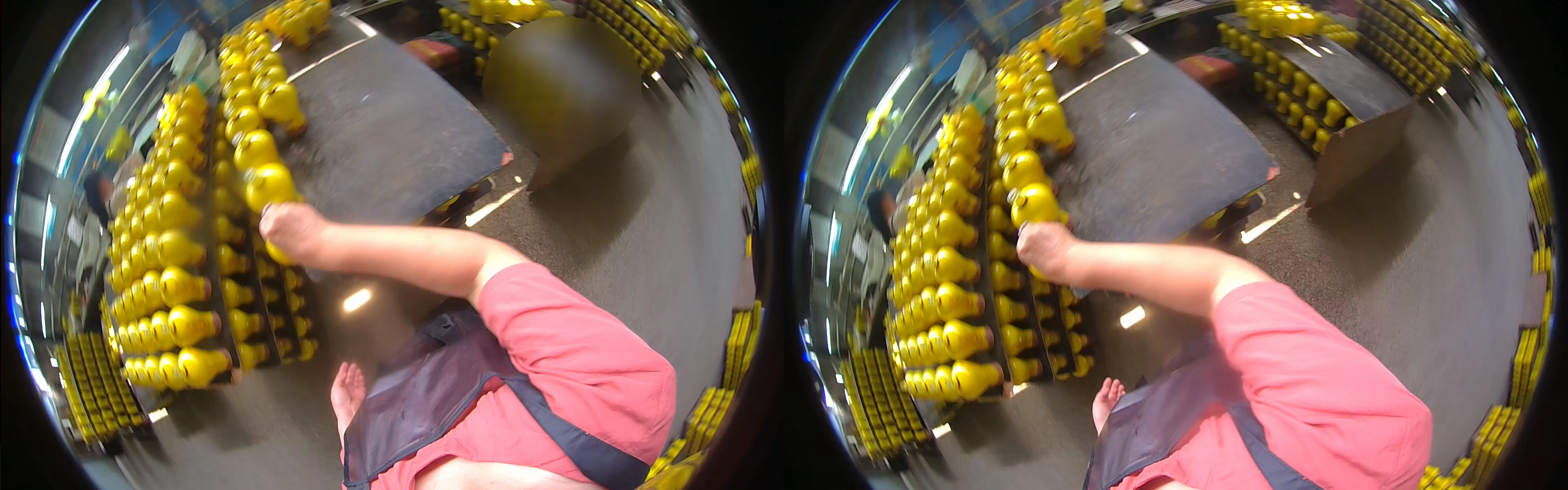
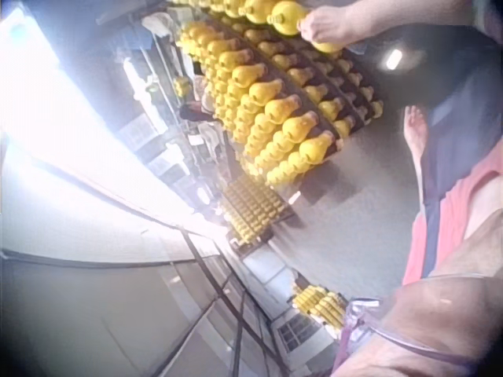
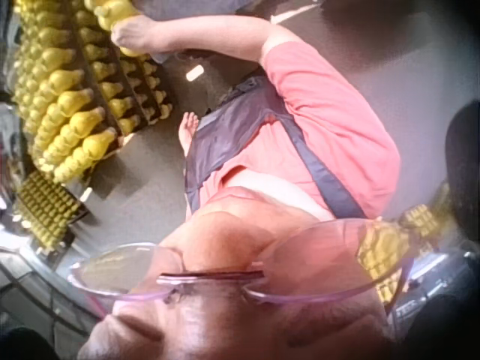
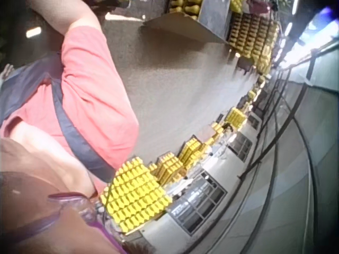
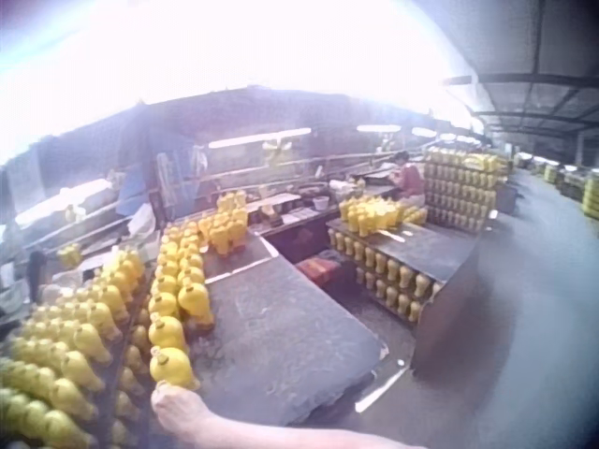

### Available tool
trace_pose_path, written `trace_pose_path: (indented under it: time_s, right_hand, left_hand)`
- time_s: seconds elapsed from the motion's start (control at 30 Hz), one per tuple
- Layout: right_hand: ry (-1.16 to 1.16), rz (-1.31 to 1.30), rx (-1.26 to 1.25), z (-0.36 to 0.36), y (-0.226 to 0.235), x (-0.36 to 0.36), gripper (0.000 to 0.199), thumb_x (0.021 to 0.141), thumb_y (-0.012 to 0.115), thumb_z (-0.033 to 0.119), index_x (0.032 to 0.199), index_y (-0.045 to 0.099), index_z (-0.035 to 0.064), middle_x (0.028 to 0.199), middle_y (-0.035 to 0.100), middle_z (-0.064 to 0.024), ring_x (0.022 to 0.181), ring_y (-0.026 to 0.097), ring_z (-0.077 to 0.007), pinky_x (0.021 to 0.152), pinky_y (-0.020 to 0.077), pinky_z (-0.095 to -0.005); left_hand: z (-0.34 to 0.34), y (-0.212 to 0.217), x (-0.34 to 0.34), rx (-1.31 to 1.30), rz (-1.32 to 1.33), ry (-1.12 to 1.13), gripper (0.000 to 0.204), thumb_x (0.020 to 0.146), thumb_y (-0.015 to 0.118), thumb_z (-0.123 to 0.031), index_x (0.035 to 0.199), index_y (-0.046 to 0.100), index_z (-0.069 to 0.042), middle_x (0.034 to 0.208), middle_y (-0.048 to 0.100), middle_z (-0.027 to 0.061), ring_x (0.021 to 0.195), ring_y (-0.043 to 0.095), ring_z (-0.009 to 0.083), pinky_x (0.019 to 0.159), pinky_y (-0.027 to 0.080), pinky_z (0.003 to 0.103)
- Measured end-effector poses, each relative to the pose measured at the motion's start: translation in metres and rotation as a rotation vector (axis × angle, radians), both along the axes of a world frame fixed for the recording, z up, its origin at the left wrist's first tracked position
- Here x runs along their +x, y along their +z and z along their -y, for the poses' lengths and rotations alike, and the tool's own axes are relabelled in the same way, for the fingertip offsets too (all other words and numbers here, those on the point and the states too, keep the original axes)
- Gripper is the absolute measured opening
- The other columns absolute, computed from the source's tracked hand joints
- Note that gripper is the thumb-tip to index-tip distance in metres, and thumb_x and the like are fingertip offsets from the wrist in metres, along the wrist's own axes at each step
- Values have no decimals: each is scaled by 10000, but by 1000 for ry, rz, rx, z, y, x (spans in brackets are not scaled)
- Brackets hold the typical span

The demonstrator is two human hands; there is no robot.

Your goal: The person applies a printed label to a yellow plastic container, smoothing it with a small tool. The person then places the labeled container on a nearby rack with other identical containers.

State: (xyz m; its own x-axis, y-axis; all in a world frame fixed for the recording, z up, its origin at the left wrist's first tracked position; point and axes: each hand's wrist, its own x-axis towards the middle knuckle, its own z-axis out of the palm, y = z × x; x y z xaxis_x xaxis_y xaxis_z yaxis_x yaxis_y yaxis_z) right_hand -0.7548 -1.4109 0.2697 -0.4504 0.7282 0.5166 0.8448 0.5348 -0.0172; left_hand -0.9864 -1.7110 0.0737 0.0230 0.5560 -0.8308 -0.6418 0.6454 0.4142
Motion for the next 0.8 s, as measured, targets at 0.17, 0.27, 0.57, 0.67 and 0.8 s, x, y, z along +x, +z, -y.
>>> trace_pose_path:
  time_s: [0.17,0.27,0.57,0.67,0.8]
  right_hand:
    - [3,-194,-160,4,-1,10,304,885,660,239,1112,658,37,926,667,-107,860,674,-251,748,574,-341]
    - [70,-351,-148,31,-10,50,466,878,674,237,1279,578,18,1030,665,-155,900,694,-303,789,574,-388]
    - [-540,-648,-654,257,-126,280,400,942,581,197,1333,580,110,1105,653,-181,1041,642,-381,896,525,-484]
    - [-1002,-611,-848,381,-185,330,511,916,639,260,1379,546,61,1281,634,-209,1209,600,-378,997,505,-477]
    - [-1428,-513,-1321,547,-238,347,373,875,664,318,1093,716,20,1142,695,-234,1075,675,-388,899,555,-491]
  left_hand:
    - [-42,-3,16,48,5,-172,414,1007,579,-193,1399,509,-76,1233,604,101,1037,603,222,918,527,347]
    - [-69,1,39,94,-48,-256,377,1006,574,-183,1363,527,-72,1181,638,99,1007,619,222,897,533,343]
    - [-135,17,158,162,-190,-759,401,968,557,-136,1348,553,-7,1118,674,115,941,646,190,845,546,311]
    - [-153,34,209,216,-276,-929,391,953,561,-69,1338,573,-2,1102,695,109,899,652,156,792,532,264]
    - [-160,62,276,624,-383,-925,334,952,542,6,1279,610,0,1129,684,94,974,650,155,863,532,285]
